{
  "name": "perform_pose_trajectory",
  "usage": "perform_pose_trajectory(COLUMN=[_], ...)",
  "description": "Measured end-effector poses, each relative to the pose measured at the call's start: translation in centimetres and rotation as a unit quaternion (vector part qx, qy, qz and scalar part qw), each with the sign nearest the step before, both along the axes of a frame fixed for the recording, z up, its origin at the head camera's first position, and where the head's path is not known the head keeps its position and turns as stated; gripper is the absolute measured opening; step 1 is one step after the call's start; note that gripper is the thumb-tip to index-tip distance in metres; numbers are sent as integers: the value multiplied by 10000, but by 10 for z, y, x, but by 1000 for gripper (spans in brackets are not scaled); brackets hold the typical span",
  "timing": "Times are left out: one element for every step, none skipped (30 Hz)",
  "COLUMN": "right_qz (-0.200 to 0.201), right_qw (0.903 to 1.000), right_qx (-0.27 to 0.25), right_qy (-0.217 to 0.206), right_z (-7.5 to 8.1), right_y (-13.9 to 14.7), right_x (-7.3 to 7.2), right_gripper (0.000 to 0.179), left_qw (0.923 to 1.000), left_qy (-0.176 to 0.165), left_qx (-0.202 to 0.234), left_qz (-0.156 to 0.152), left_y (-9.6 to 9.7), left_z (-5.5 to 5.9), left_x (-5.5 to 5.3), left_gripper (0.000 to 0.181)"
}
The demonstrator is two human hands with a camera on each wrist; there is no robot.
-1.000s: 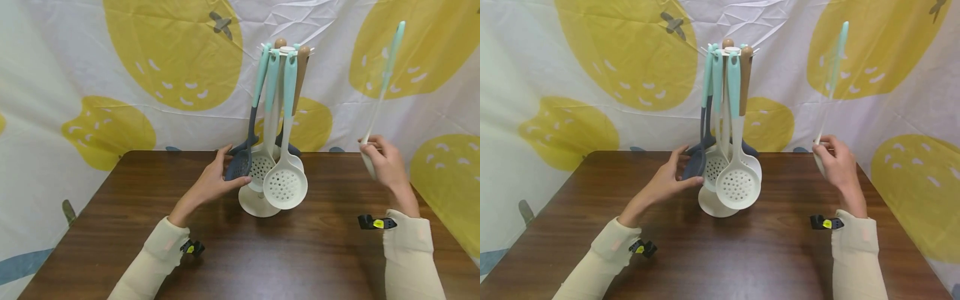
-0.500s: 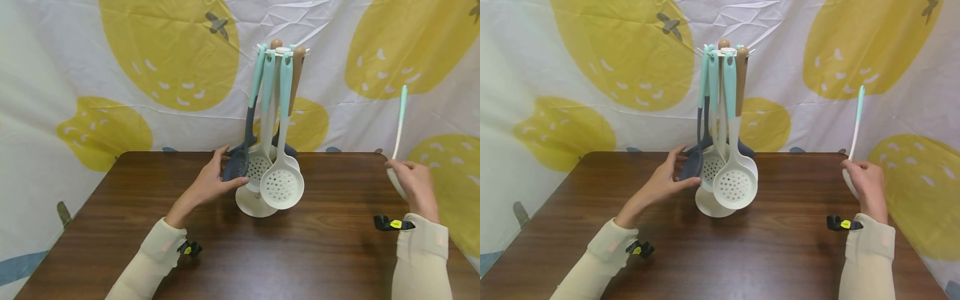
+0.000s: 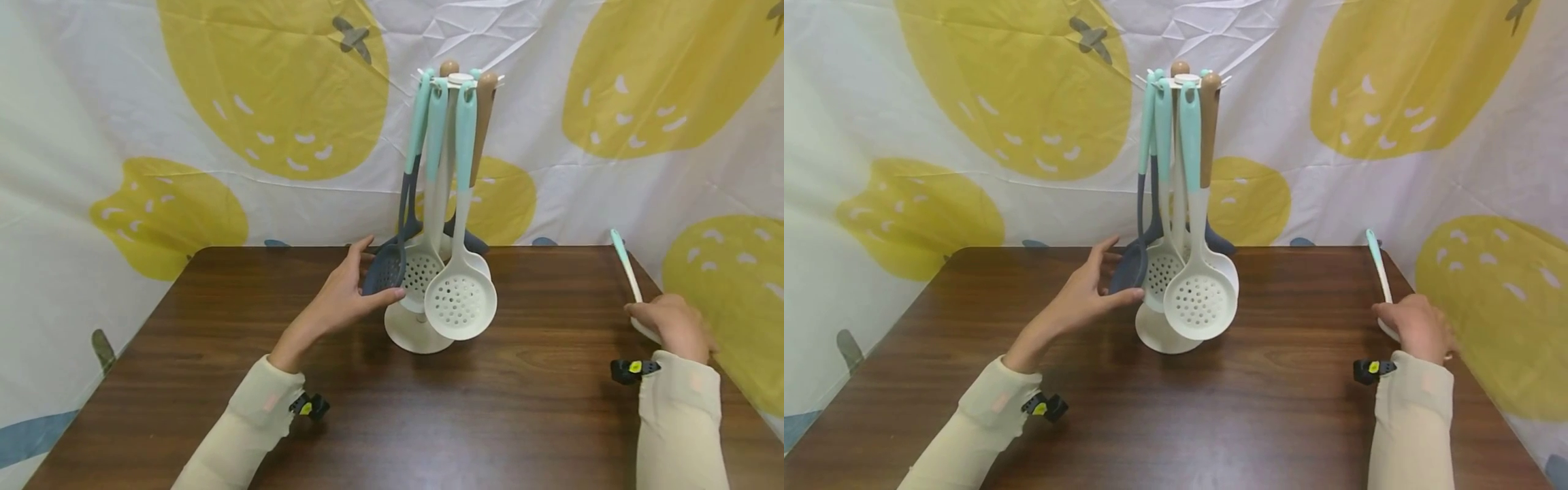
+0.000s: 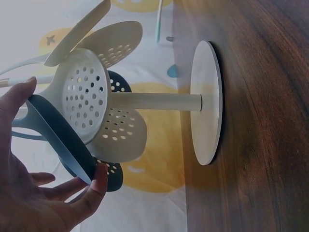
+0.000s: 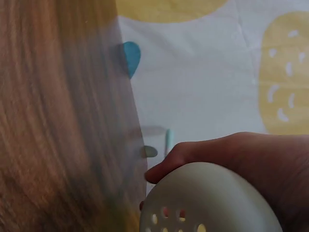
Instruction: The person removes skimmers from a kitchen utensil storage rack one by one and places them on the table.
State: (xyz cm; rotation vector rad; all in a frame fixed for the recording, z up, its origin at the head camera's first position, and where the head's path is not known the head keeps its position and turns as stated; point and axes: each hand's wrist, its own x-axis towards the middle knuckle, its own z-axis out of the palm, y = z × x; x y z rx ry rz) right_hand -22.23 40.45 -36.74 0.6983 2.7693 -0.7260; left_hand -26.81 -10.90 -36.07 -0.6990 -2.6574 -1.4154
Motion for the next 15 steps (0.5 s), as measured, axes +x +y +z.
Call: perform_pose_trajectory(right_qz=[-28, -39, -48, -89, -117, -154, -167, -180, -194, -212, -204, -204, -197, -207, -221], right_qw=[9999, 9998, 9997, 9995, 9993, 9992, 9990, 9990, 9990, 9990, 9991, 9991, 9991, 9990, 9989], right_qx=[28, 46, 77, 94, 100, 99, 99, 84, 95, 105, 128, 166, 207, 240, 278], right_qy=[-102, -178, -248, -298, -336, -368, -391, -404, -390, -368, -343, -328, -319, -311, -308], right_z=[0, 0, -1, -1, -2, -3, -4, -5, -6, -7, -9, -10, -11, -12, -14], right_y=[0, 0, 0, 0, 0, 0, 0, 0, 0, 0, -1, -2, -3, -3, -4], right_x=[-1, -2, -2, -3, -3, -4, -4, -5, -6, -6, -7, -7, -8, -9, -9], right_gripper=[69, 69, 69, 68, 68, 67, 67, 67, 68, 70, 72, 75, 78, 81, 83], left_qw=[10000, 10000, 10000, 10000, 10000, 10000, 10000, 10000, 10000, 10000, 10000, 10000, 9999, 9999, 9999], left_qy=[1, -1, 5, 13, 16, 12, 14, 18, 21, 13, 7, -9, -19, -31, -47], left_qx=[10, 16, 17, 9, 15, 28, 30, 32, 28, 38, 47, 60, 65, 75, 76], left_qz=[-7, -17, -26, -35, -48, -58, -64, -68, -71, -72, -79, -79, -86, -97, -105], left_y=[0, 0, 0, 0, 0, 0, 0, 0, -1, -1, -1, -1, -1, -1, -1], left_z=[0, 1, 1, 1, 1, 1, 1, 1, 1, 1, 1, 1, 1, 1, 1], left_x=[0, 0, 0, 0, 0, 0, 0, 0, 0, 1, 1, 1, 1, 0, 0], left_gripper=[107, 107, 106, 106, 107, 107, 107, 107, 106, 106, 106, 106, 106, 105, 105])
